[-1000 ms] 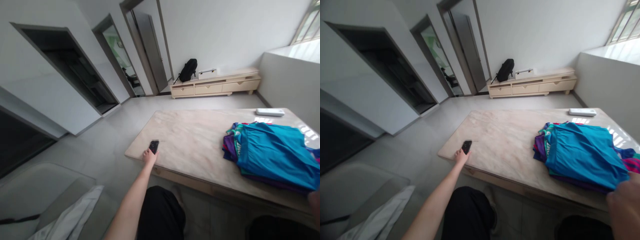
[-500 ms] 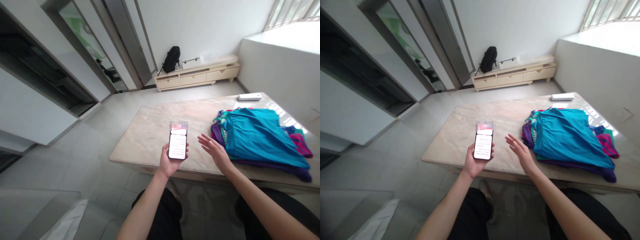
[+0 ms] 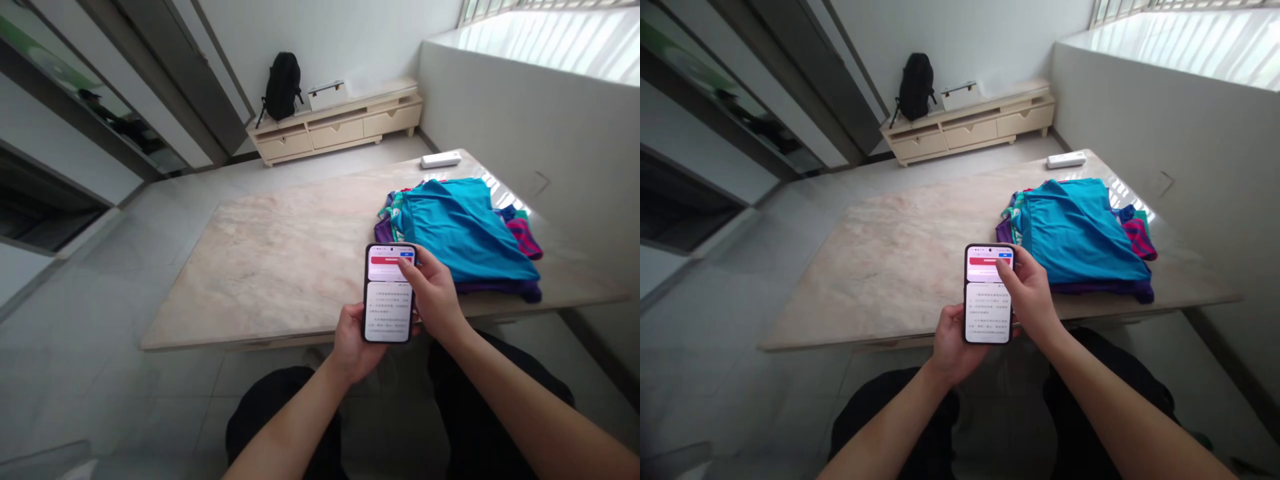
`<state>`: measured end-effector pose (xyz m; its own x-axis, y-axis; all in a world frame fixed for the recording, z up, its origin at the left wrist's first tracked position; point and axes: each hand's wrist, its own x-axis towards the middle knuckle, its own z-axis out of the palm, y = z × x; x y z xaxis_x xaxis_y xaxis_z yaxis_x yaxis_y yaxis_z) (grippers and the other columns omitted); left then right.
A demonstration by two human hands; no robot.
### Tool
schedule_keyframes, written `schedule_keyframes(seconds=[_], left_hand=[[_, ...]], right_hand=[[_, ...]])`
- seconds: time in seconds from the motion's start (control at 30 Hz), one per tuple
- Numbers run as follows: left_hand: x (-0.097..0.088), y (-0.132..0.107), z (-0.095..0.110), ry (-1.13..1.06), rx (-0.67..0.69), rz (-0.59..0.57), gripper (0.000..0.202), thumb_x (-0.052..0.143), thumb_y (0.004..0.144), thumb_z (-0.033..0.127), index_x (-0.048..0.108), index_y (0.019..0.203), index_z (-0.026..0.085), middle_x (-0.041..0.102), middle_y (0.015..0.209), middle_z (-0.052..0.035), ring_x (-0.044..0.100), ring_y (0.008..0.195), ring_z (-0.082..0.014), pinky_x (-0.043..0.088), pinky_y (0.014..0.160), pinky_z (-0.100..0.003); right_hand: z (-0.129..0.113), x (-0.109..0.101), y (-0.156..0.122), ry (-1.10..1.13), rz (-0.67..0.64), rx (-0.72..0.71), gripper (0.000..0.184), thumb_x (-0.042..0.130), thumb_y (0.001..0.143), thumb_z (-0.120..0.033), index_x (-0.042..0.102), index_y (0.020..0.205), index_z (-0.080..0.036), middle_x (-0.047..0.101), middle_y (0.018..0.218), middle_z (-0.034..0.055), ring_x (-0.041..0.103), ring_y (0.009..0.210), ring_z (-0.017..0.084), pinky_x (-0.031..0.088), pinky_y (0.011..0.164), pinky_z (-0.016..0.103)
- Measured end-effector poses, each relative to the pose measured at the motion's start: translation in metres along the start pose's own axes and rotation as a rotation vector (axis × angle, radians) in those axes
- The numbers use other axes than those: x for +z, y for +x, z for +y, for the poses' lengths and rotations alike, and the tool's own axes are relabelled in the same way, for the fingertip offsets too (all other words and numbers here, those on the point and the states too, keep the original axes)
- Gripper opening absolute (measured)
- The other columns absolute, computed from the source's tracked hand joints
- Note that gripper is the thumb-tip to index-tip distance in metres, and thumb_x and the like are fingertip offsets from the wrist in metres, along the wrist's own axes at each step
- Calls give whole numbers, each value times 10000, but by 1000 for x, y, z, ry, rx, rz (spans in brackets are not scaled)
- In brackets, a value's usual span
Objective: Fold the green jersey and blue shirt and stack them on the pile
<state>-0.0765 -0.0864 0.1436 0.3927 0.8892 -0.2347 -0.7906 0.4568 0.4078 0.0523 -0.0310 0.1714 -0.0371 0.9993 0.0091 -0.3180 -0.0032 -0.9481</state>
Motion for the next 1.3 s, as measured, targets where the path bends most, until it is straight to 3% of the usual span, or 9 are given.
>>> schedule_keyframes(seconds=[0.2,0.43,0.57,0.77,0.83,1.03,1.17,1.3], left_hand=[[-3,2,-3,-10,27,42,590,454,856,400,568,1371,133,681,1251,-154,633,1139,-375,483,960,-550],[-8,2,-4,5,22,64,590,468,850,412,576,1360,134,681,1246,-161,634,1140,-379,476,967,-558],[-9,-1,-3,-19,35,61,575,463,861,402,572,1367,151,674,1266,-147,630,1147,-366,473,975,-559],[-14,0,2,-38,80,114,551,469,862,393,601,1330,134,687,1244,-139,602,1203,-346,463,1009,-521],[-18,1,4,-39,98,146,540,474,854,398,631,1284,111,701,1207,-148,602,1206,-349,466,1012,-503],[-20,2,5,-30,116,154,554,480,850,422,621,1298,126,706,1198,-141,603,1204,-360,456,1019,-534],[-17,0,4,-53,96,117,591,469,855,425,567,1367,149,676,1263,-142,602,1199,-365,433,1023,-577],[-18,-1,4,-70,65,92,601,494,843,401,567,1362,108,702,1186,-173,647,1109,-384,435,1002,-584]], right_hand=[[2,-7,1,-22,-208,-29,810,764,786,-246,389,1504,-248,690,1169,75,681,969,215,575,798,301],[4,-7,2,11,-213,37,747,725,834,-304,404,1507,-247,720,1029,55,691,883,212,588,714,295],[9,-5,4,-26,-229,10,806,752,814,-283,376,1526,-245,708,1114,70,687,920,208,588,737,282],[22,-8,4,-106,-398,62,1094,747,788,-161,35,1610,-289,668,1190,89,684,898,184,584,704,251],[26,-10,2,-148,-448,90,1128,745,782,-143,-7,1607,-300,650,1228,99,680,883,174,580,679,239],[30,-11,1,-100,-413,136,1035,751,816,-253,85,1606,-304,661,1201,96,684,844,182,572,604,233],[30,-9,5,-11,-336,114,844,734,825,-309,302,1547,-257,684,1174,94,689,814,194,565,588,256],[29,-5,9,0,-271,60,643,728,816,-316,481,1399,-205,701,1172,113,695,833,212,584,673,315]])
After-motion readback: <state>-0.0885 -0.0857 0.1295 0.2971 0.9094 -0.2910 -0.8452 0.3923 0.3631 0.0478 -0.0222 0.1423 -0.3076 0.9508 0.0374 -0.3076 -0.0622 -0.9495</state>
